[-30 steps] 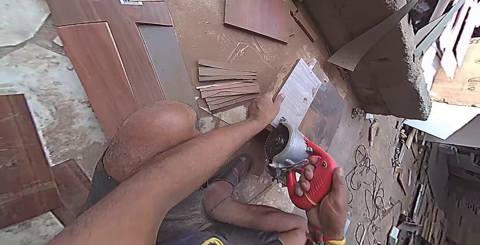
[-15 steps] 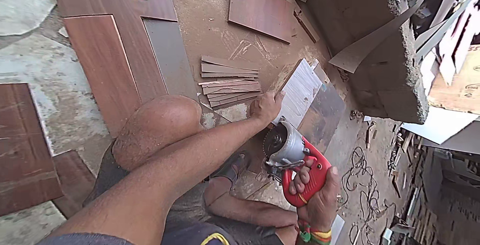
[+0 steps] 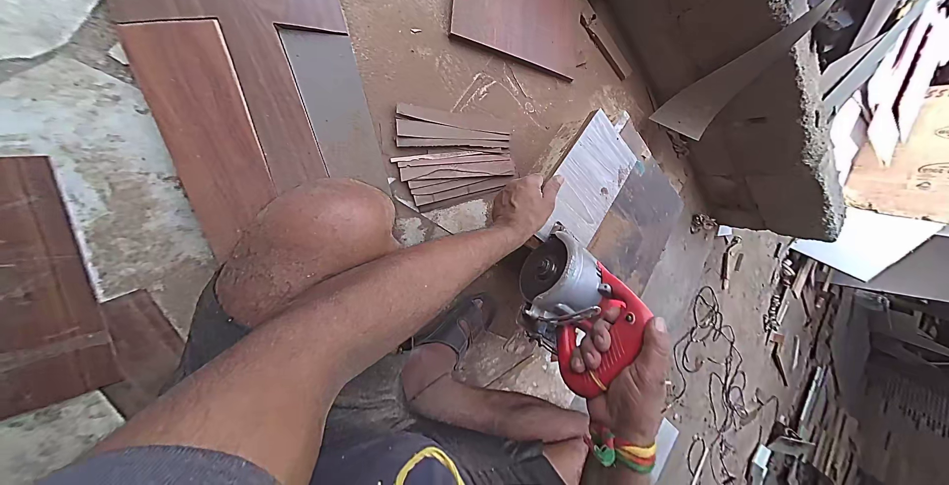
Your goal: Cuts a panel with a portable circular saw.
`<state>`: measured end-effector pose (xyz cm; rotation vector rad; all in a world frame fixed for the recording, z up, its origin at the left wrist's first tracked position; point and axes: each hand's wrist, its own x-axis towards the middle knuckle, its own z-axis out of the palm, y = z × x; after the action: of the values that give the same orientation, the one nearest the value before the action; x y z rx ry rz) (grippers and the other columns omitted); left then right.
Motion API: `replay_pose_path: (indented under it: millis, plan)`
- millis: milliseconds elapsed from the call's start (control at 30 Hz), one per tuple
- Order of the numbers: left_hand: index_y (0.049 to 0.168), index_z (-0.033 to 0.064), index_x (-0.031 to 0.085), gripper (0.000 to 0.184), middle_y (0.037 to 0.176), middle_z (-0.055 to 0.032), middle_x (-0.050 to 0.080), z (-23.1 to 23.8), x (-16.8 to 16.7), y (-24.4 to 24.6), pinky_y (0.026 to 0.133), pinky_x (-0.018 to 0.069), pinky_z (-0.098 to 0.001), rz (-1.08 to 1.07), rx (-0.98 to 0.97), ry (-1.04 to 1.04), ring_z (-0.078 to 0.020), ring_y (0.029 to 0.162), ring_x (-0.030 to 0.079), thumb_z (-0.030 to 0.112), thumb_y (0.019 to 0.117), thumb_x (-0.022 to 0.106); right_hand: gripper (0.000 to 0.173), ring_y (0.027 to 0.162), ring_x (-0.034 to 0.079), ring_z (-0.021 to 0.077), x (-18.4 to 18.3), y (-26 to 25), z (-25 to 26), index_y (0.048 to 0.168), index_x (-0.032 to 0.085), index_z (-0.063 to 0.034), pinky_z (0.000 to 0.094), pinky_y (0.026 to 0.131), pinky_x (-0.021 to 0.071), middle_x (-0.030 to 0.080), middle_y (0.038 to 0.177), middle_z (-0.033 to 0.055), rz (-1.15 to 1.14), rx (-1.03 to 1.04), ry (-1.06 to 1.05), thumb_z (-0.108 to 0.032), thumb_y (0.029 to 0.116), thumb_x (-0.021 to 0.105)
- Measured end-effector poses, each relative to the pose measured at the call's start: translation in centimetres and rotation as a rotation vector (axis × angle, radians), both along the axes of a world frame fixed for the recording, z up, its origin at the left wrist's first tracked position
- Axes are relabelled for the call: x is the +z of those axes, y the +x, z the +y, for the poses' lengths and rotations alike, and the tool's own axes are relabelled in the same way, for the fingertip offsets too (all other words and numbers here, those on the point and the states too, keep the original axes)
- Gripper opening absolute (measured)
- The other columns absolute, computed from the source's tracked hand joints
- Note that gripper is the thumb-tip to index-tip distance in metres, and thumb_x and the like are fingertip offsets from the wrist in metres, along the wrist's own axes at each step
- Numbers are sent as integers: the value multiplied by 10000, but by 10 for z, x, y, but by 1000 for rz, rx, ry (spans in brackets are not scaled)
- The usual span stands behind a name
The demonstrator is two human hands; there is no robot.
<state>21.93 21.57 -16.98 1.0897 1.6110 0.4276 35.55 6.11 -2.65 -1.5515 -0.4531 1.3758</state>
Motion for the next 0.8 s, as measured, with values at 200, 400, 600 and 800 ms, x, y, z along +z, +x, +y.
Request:
replay_pose_path:
  millis: [200, 400, 600, 800]
  plan:
    - [1000, 92, 661, 602, 905, -150, 689, 0, 2, -1, 799, 537, -579, -10, 19, -1, -338, 918, 695, 620, 1065, 379, 693, 428, 603, 149, -6, 1, -4, 968, 642, -79, 343, 418, 568, 576, 560, 31, 19, 18, 38, -751, 941, 478]
    - [1035, 94, 650, 571, 921, -150, 692, 0, 3, -1, 804, 543, -570, -11, 27, 1, -339, 929, 697, 604, 1069, 395, 694, 426, 607, 152, -7, 0, -4, 970, 644, -79, 346, 413, 569, 589, 567, 36, 26, 7, 35, -754, 937, 485]
    - [1020, 99, 651, 560, 916, -146, 690, 0, 3, 0, 793, 540, -565, -7, 29, 8, -330, 921, 697, 594, 1073, 394, 697, 426, 608, 162, -7, -1, -5, 970, 641, -70, 351, 411, 569, 594, 574, 45, 20, -5, 25, -749, 941, 482]
    - [1035, 98, 654, 572, 944, -146, 696, 0, 4, -1, 812, 542, -564, 3, 9, 9, -328, 952, 700, 599, 1074, 380, 707, 422, 601, 150, -8, -3, -6, 972, 639, -69, 341, 405, 563, 583, 565, 37, -11, -12, 17, -742, 967, 423]
